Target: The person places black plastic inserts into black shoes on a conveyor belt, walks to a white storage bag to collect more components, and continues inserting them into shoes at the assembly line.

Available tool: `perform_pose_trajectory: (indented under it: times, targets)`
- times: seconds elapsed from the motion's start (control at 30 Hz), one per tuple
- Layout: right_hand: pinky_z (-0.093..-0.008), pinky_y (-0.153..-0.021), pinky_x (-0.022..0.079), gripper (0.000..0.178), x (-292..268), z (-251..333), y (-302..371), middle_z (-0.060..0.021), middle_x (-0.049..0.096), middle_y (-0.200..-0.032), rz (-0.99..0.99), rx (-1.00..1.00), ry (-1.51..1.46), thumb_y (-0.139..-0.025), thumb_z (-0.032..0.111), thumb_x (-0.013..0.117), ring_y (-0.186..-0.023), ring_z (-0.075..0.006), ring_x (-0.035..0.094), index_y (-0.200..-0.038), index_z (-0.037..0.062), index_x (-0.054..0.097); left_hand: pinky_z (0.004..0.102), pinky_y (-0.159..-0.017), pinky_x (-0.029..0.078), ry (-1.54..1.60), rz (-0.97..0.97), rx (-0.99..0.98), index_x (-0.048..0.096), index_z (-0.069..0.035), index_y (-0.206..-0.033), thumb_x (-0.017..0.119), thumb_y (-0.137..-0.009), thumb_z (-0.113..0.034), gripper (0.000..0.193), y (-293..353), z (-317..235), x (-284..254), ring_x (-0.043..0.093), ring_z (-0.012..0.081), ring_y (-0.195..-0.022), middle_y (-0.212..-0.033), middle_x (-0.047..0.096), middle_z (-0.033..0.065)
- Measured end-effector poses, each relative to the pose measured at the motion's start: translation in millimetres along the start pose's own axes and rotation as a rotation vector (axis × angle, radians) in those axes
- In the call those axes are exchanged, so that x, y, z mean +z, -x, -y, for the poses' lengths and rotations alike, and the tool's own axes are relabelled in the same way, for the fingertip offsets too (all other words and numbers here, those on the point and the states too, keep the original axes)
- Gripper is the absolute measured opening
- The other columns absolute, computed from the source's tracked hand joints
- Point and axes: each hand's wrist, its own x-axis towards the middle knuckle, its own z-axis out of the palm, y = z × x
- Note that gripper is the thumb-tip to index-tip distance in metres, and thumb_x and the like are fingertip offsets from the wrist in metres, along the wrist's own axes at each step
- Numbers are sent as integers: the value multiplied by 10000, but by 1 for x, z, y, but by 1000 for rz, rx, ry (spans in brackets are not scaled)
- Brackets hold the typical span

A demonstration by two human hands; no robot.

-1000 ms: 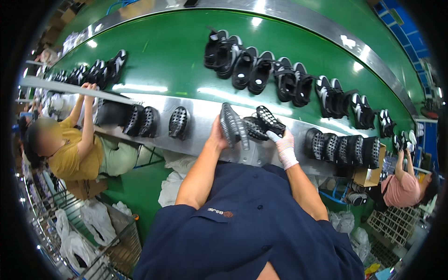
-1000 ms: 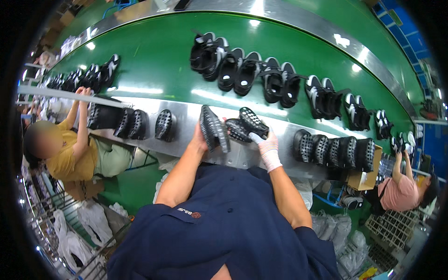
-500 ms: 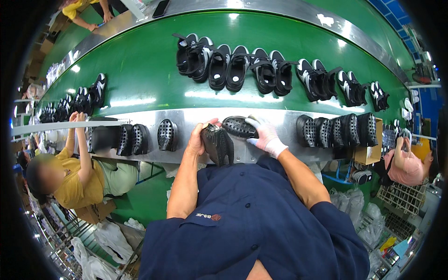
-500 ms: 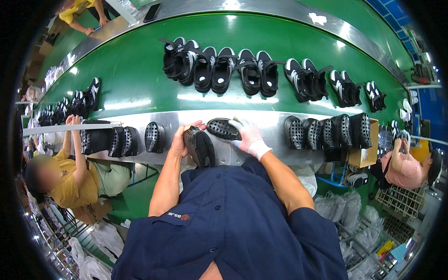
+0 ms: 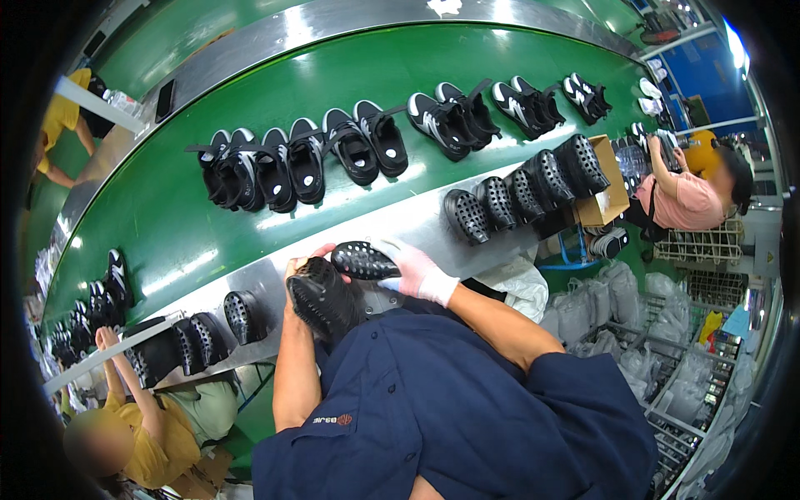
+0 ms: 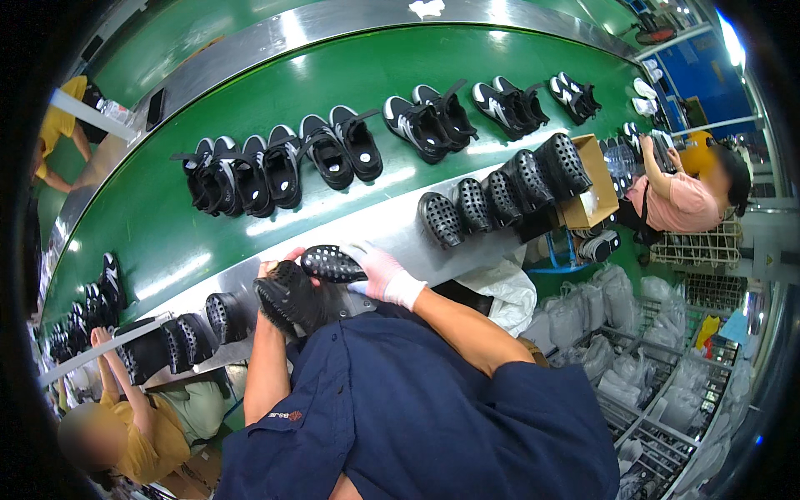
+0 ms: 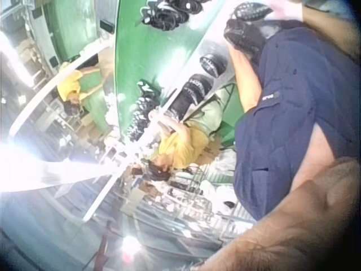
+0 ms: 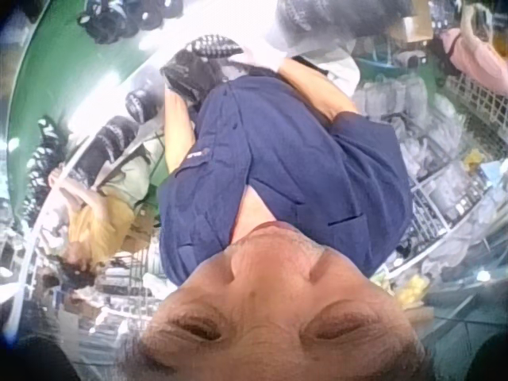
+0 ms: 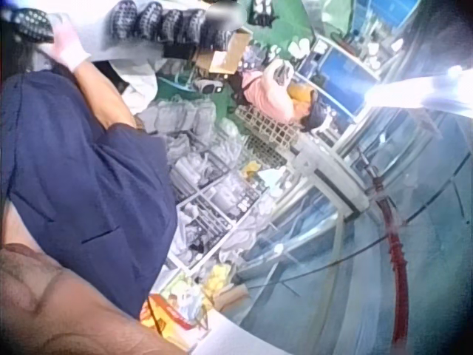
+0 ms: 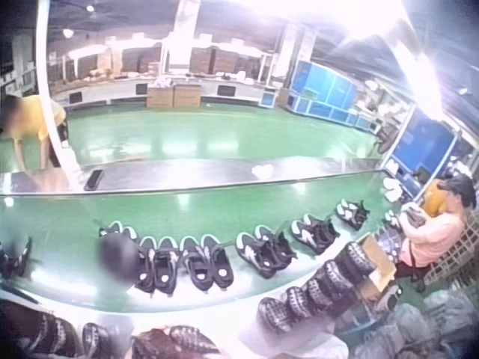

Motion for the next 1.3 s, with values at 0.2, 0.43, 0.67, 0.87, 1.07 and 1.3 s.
perform_pose_trajectory:
  times: [0.2,0.43,0.67,0.87,1.07,1.3]
  targets:
    - [-431,-1065,499,670,-60,11,67,-172,635,-1285,-382,275,180,-728,207,879,-1217,-361,611,-1333,63,632,491,-781,600,844,180,-299,458,32,-1482,507,-863,-485,808,-38,-31,42,719,428,-923,-1159,687,285]
    - [-451,-1039,492,816,-121,-63,114,-228,553,-1319,-877,688,383,-708,203,920,-1167,-402,599,-1420,30,561,395,-812,574,501,132,-181,657,28,-1086,588,-821,-423,528,-66,-22,44,705,283,-889,-982,691,172]
    - [-498,-1119,415,866,-104,-112,114,-271,546,-1382,-779,750,443,-721,273,907,-1277,-443,514,-1440,0,507,285,-842,479,284,60,-62,680,-5,-1056,644,-809,-290,379,-103,-6,62,615,155,-904,-973,672,65]
    - [-425,-1086,454,712,-109,-5,89,-195,615,-1357,-522,608,-129,-880,369,824,-1253,-310,598,-1399,-32,547,284,-811,506,380,112,-78,694,-5,-1067,658,-809,-260,364,-114,-6,78,636,150,-865,-955,684,59]
    - [-397,-1153,390,983,-51,11,23,-158,507,-1512,-122,690,-1251,-919,537,745,-1413,-253,465,-1635,62,267,323,-915,519,300,228,16,691,17,-1072,663,-754,-342,481,-105,-19,91,666,204,-979,-1043,705,117]
    - [-354,-977,544,872,-52,3,-8,-94,609,-1297,197,773,-1340,-860,384,830,-1159,-191,629,-1545,76,385,293,-899,493,178,144,-73,696,13,-1063,646,-779,-232,379,-83,-27,99,626,159,-963,-1027,699,77]
